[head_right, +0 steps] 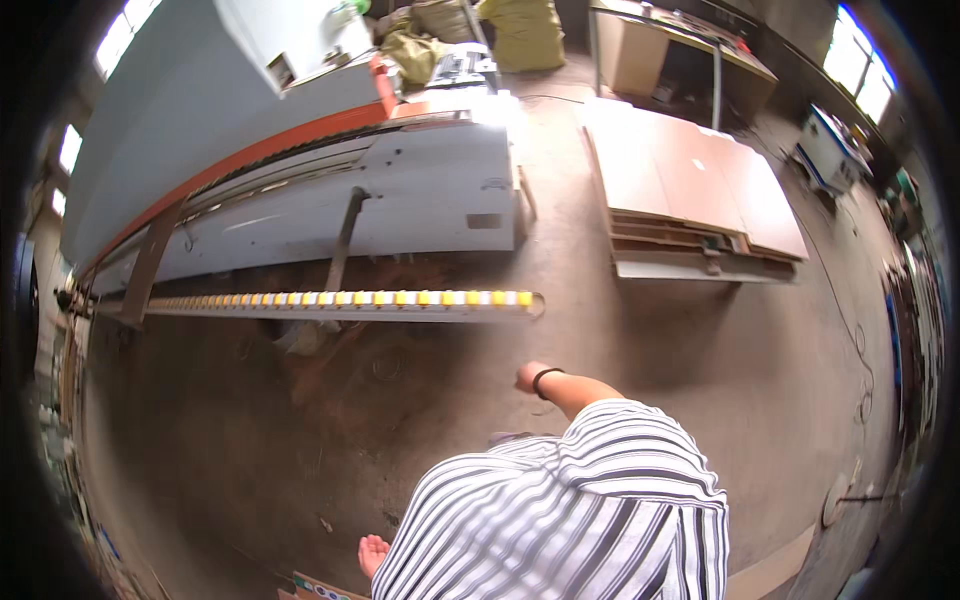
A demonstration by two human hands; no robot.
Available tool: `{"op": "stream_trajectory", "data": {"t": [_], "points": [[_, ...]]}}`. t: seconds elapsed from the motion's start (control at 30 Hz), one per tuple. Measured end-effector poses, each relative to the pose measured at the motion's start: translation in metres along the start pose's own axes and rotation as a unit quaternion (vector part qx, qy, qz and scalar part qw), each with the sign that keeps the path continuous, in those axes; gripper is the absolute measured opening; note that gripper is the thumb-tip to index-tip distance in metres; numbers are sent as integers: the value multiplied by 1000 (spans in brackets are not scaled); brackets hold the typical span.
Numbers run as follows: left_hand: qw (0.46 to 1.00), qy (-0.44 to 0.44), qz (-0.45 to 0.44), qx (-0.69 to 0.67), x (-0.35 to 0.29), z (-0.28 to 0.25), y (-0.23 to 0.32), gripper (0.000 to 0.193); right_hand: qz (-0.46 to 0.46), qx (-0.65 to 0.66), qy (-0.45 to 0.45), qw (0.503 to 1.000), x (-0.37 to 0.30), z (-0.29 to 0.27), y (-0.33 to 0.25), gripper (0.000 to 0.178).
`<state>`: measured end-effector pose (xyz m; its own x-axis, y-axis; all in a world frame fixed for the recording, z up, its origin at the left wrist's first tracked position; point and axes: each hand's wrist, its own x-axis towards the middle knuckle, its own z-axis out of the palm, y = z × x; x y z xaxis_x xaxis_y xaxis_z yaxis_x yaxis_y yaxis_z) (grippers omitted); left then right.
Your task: Processing wooden panels using an edge banding machine in a factory environment.
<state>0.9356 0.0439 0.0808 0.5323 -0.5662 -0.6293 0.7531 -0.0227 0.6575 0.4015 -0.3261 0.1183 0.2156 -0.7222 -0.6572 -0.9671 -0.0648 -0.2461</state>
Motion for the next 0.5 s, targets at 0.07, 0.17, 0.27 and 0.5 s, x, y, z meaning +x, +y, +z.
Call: {"op": "stream_trajectory", "data": {"t": [0.07,0.17,0.27,0.5], "points": [[993,-33,12,110,-81,157,33,28,118,265,34,956,-20,11,75,28],[966,-77,91,231,-111,224,30,31,158,427,120,882,-77,8,116,24],[945,-124,117,280,-167,288,7,30,171,422,123,882,-116,24,157,25],[896,-242,195,317,-269,341,-48,21,90,336,57,936,-194,60,183,27]]}}
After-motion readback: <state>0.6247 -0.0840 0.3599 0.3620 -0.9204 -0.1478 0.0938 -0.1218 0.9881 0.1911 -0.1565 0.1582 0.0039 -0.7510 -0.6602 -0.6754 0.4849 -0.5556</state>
